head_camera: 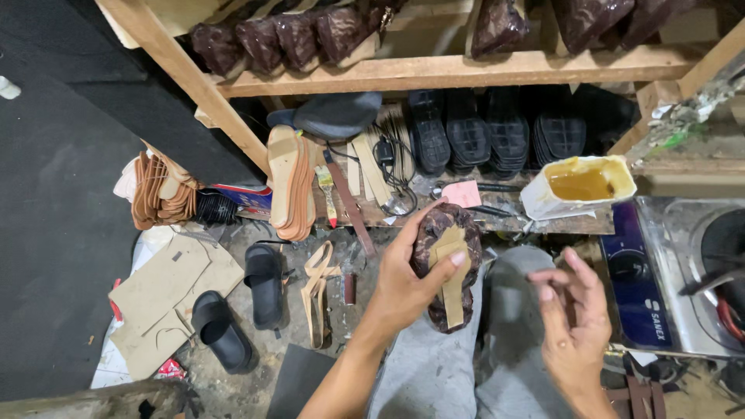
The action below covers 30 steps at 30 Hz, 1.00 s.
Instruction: The person takes wooden shoe lasts with glued fabric uppers from a shelf and works on them on their lap. They press and smooth the upper material, adjust and fasten a strap with a buckle, trim excess material along the sole edge with a knife, and place the finished lasts back on the shelf.
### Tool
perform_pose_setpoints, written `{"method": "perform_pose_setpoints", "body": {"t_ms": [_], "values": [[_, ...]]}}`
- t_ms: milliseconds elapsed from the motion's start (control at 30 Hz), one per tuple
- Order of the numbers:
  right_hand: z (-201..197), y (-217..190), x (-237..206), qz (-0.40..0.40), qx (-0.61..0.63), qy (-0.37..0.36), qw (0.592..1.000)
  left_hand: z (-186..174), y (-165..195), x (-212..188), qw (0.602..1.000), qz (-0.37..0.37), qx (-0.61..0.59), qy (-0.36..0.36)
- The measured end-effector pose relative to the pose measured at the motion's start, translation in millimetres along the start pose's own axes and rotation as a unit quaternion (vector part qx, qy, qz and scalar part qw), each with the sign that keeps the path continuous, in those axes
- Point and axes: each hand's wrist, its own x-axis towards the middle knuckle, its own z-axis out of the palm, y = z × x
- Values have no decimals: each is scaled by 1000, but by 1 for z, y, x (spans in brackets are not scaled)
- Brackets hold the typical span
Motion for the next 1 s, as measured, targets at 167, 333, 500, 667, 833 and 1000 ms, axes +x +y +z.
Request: {"method": "perform_pose_setpoints", "body": {"t_ms": [167, 333, 500, 667, 833, 1000], "values": [[16, -75, 10, -123, 68, -32, 990, 19, 8, -6, 999, -1, 40, 23], [35, -122, 16, -145, 50, -65, 986, 41, 13, -16, 990, 87, 84, 65], [43, -127, 17, -111, 15, -52, 992, 46, 12, -24, 969, 152, 171, 89], [48, -118, 16, -105, 65, -72, 990, 38, 14, -24, 981, 119, 141, 53], [51, -113, 15, -135, 78, -72, 985, 15, 26, -22, 992, -14, -96, -78], [60, -110, 10, -154, 62, -70, 984, 0, 30, -19, 992, -6, -84, -97]]}}
